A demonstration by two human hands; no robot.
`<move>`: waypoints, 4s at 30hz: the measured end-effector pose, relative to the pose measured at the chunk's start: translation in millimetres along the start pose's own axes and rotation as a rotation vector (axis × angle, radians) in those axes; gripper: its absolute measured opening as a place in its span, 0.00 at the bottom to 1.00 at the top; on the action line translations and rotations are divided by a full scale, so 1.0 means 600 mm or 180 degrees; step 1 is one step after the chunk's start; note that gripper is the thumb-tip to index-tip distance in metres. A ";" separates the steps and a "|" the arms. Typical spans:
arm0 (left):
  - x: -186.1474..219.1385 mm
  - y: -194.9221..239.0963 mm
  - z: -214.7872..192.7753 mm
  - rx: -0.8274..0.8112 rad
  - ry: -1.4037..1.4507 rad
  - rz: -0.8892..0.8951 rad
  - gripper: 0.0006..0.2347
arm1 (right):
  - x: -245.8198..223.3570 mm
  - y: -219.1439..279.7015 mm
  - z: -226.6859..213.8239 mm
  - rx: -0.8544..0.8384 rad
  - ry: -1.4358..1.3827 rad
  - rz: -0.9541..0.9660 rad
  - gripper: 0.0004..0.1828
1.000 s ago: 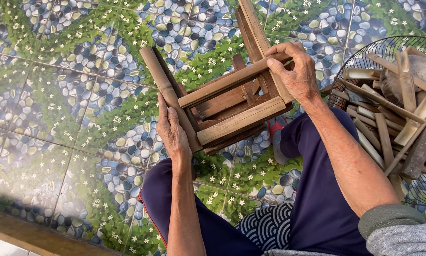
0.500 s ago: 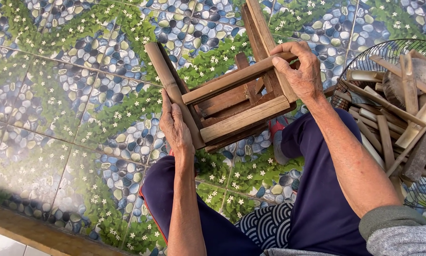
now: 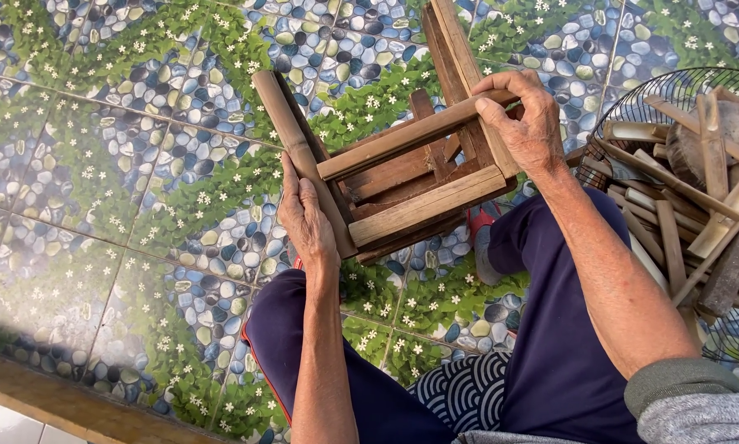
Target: Assembling bamboo slats into a wooden frame by hand to create a furniture component.
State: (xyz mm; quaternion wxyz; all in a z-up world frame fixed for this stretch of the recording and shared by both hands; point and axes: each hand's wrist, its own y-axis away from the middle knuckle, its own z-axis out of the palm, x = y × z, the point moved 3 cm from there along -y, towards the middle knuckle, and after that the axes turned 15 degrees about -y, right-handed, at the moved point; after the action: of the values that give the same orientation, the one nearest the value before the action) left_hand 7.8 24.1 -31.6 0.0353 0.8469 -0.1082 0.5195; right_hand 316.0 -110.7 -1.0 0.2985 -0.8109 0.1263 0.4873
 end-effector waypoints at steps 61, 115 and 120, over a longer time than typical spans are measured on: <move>-0.008 -0.007 0.005 0.0115 -0.0255 0.0005 0.22 | -0.001 0.002 -0.002 -0.0062 0.0129 -0.0082 0.07; -0.032 -0.032 0.013 0.0044 0.1927 -0.1416 0.14 | 0.100 -0.003 0.000 0.1268 -0.3263 0.2850 0.39; -0.037 -0.035 0.014 0.0078 0.2033 -0.1435 0.13 | 0.106 -0.002 0.012 0.1326 -0.3292 0.2856 0.37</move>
State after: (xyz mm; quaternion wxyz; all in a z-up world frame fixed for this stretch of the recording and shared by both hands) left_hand 10.4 46.2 -53.9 0.1704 0.6454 0.1033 0.7374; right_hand 343.0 -99.9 -58.1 0.2395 -0.2721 0.3804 0.8509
